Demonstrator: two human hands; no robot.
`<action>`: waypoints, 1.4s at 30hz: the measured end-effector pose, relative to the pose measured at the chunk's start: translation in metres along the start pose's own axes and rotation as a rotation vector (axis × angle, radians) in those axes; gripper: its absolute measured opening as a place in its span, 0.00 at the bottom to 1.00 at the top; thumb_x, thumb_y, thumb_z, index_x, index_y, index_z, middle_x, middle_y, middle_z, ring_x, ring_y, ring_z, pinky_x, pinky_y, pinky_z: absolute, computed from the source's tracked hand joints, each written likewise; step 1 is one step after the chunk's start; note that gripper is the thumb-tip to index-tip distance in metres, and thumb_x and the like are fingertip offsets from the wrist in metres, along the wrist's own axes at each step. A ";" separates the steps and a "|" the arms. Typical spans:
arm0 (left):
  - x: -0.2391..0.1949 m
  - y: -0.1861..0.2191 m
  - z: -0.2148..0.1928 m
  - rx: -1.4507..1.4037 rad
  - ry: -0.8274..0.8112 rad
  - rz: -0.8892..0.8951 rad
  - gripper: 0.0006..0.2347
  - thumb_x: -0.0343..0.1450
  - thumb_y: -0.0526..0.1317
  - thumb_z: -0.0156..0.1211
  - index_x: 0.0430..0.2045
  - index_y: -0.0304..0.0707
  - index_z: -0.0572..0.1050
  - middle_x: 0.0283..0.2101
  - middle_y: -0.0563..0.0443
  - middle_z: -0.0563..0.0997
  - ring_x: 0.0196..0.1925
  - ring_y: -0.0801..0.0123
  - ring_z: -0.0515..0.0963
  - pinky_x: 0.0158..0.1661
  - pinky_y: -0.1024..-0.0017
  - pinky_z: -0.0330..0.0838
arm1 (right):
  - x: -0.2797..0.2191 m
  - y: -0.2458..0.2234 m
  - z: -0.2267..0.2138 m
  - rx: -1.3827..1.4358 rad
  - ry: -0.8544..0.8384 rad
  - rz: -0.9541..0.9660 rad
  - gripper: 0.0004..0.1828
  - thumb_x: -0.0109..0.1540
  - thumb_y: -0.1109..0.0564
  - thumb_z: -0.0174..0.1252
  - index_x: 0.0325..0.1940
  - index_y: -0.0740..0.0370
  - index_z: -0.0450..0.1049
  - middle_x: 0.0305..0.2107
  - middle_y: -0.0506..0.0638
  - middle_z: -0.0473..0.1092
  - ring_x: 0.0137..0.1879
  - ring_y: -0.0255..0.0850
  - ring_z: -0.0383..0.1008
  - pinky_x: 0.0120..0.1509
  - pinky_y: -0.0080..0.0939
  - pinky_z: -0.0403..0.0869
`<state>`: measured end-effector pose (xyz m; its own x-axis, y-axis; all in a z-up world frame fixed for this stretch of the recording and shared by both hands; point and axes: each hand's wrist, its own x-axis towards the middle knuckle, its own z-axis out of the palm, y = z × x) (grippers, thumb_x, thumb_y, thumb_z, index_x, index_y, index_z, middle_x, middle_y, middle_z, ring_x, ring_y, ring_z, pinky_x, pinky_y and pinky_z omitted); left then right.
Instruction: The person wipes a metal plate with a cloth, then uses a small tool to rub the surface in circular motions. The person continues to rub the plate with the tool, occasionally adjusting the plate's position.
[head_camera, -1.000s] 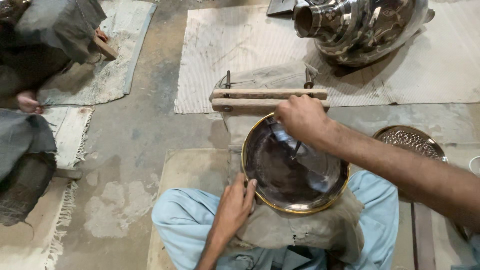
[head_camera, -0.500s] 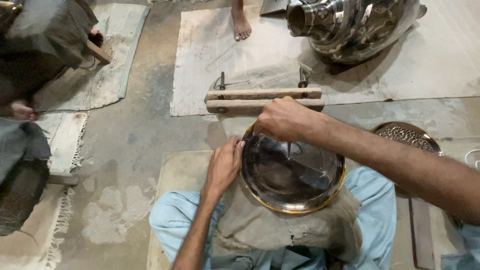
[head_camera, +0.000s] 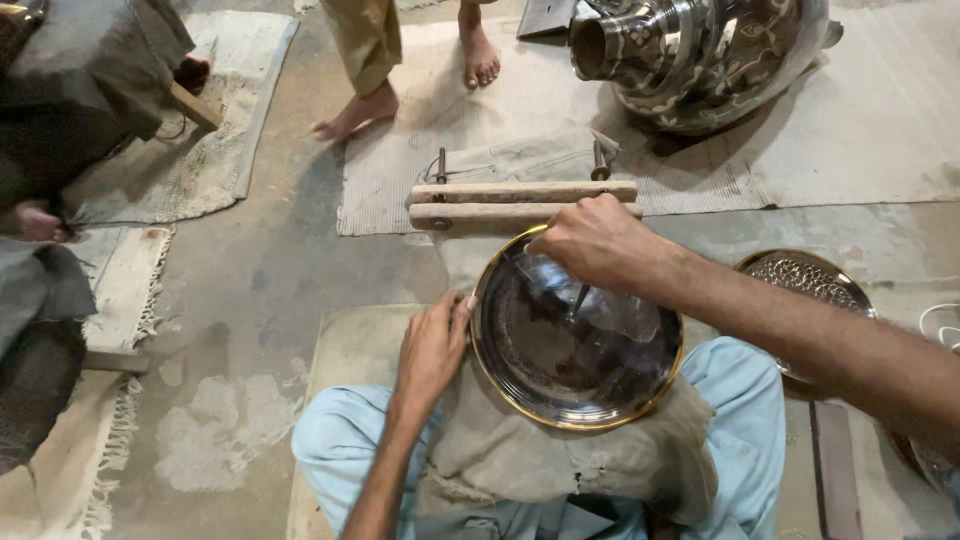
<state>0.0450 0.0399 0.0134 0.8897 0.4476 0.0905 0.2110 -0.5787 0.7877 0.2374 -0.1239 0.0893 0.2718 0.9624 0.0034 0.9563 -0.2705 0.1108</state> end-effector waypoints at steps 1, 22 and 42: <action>0.013 0.000 0.003 -0.008 -0.004 0.062 0.14 0.77 0.46 0.50 0.40 0.34 0.77 0.33 0.31 0.82 0.40 0.37 0.81 0.38 0.50 0.72 | 0.001 0.002 -0.001 0.016 0.042 -0.056 0.12 0.57 0.59 0.59 0.42 0.50 0.83 0.23 0.58 0.77 0.29 0.51 0.81 0.30 0.52 0.78; -0.008 0.008 -0.005 0.104 -0.056 -0.082 0.16 0.76 0.48 0.52 0.30 0.33 0.78 0.26 0.32 0.80 0.34 0.36 0.79 0.34 0.47 0.68 | -0.009 0.001 0.016 -0.062 -0.024 0.110 0.05 0.55 0.63 0.61 0.34 0.60 0.81 0.20 0.56 0.76 0.24 0.43 0.79 0.26 0.46 0.77; -0.034 0.011 -0.009 0.095 -0.257 -0.238 0.17 0.72 0.50 0.58 0.26 0.31 0.80 0.20 0.35 0.80 0.25 0.46 0.82 0.33 0.57 0.72 | -0.015 0.002 0.015 -0.025 0.024 0.177 0.03 0.53 0.60 0.63 0.28 0.62 0.80 0.23 0.59 0.76 0.29 0.48 0.80 0.31 0.51 0.78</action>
<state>0.0138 0.0245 0.0246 0.8812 0.3986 -0.2543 0.4506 -0.5453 0.7068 0.2365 -0.1390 0.0746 0.4328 0.9002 0.0484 0.8907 -0.4353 0.1315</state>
